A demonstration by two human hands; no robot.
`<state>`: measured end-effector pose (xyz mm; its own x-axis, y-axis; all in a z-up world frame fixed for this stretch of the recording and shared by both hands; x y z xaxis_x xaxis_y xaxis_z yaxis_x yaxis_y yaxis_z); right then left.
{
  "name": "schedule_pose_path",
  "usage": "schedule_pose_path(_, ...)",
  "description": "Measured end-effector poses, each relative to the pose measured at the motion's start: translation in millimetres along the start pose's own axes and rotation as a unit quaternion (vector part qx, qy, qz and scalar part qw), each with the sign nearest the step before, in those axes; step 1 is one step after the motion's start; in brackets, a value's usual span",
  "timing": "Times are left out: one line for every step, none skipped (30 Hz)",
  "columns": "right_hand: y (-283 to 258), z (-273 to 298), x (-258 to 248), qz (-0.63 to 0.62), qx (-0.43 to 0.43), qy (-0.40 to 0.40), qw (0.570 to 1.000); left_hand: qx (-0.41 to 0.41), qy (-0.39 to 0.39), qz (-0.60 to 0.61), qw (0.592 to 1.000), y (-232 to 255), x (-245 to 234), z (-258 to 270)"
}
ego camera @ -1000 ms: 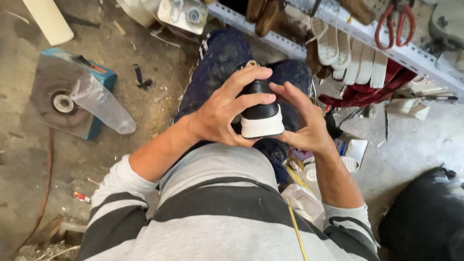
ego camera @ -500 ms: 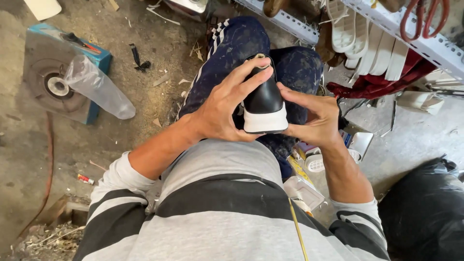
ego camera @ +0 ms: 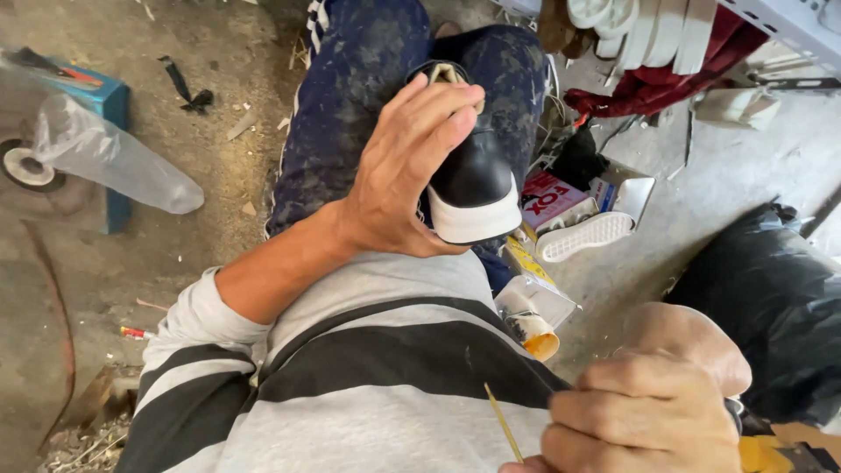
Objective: The person sits on the floor and uses a wooden stick to apply glue to the seam of a black shoe with a white sole. They repeatedly press the sole onto the upper part of the shoe to secure the bond.
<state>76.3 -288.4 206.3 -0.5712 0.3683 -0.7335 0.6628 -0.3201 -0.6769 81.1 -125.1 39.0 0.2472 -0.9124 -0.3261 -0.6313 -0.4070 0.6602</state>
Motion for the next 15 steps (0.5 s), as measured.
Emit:
schedule_pose_path(-6,9,10,0.031,-0.032,-0.04,0.998,-0.004,-0.005,-0.005,1.0,-1,-2,2)
schedule_pose_path(-1,-2,9,0.032,-0.035,-0.042,0.998,-0.004,-0.002,-0.007,1.0,-1,-2,1)
schedule_pose_path(2,-14,2,0.03,-0.03,-0.004,0.999,-0.007,-0.005,-0.008,1.0,-2,-3,1)
schedule_pose_path(5,-28,-4,0.024,-0.028,0.032,0.999,-0.013,-0.007,-0.015,1.0,-1,-7,3)
schedule_pose_path(17,-26,8,0.02,-0.036,0.027,0.999,-0.017,-0.004,-0.023,1.0,0,-11,3)
schedule_pose_path(32,-22,9,0.002,-0.036,0.092,0.995,-0.008,-0.017,-0.034,0.999,2,-11,1)
schedule_pose_path(48,-18,9,-0.017,-0.035,0.157,0.987,0.001,-0.03,-0.045,0.999,4,-11,-1)
schedule_pose_path(48,-18,14,-0.022,-0.039,0.153,0.987,-0.003,-0.028,-0.051,0.998,5,-14,-3)
schedule_pose_path(52,-18,18,-0.031,-0.025,0.151,0.988,0.0,-0.031,-0.052,0.998,8,-15,-5)
schedule_pose_path(57,-17,22,-0.037,-0.009,0.153,0.988,0.007,-0.035,-0.049,0.998,9,-15,-9)
schedule_pose_path(59,-18,25,-0.039,-0.012,0.153,0.987,0.007,-0.036,-0.052,0.998,10,-14,-9)
schedule_pose_path(58,-19,29,-0.033,-0.022,0.15,0.988,0.009,-0.031,-0.05,0.998,11,-14,-9)
schedule_pose_path(58,-19,32,-0.027,-0.032,0.148,0.988,0.011,-0.027,-0.047,0.998,11,-14,-9)
schedule_pose_path(61,-21,35,-0.026,-0.031,0.148,0.988,0.011,-0.027,-0.046,0.999,12,-14,-9)
schedule_pose_path(62,-22,37,-0.031,-0.043,0.151,0.987,0.012,-0.031,-0.043,0.999,13,-14,-9)
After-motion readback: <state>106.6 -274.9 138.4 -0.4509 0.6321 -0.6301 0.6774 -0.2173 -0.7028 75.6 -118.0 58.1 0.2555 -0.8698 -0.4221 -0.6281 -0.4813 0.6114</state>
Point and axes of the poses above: each hand's wrist, its own z-axis away from the middle knuckle, its own x-axis out of the palm, y = z × x, the point moved 8 cm from there along -z, towards the middle knuckle, and after that the axes turned 9 degrees about x, right-handed, at the moved point
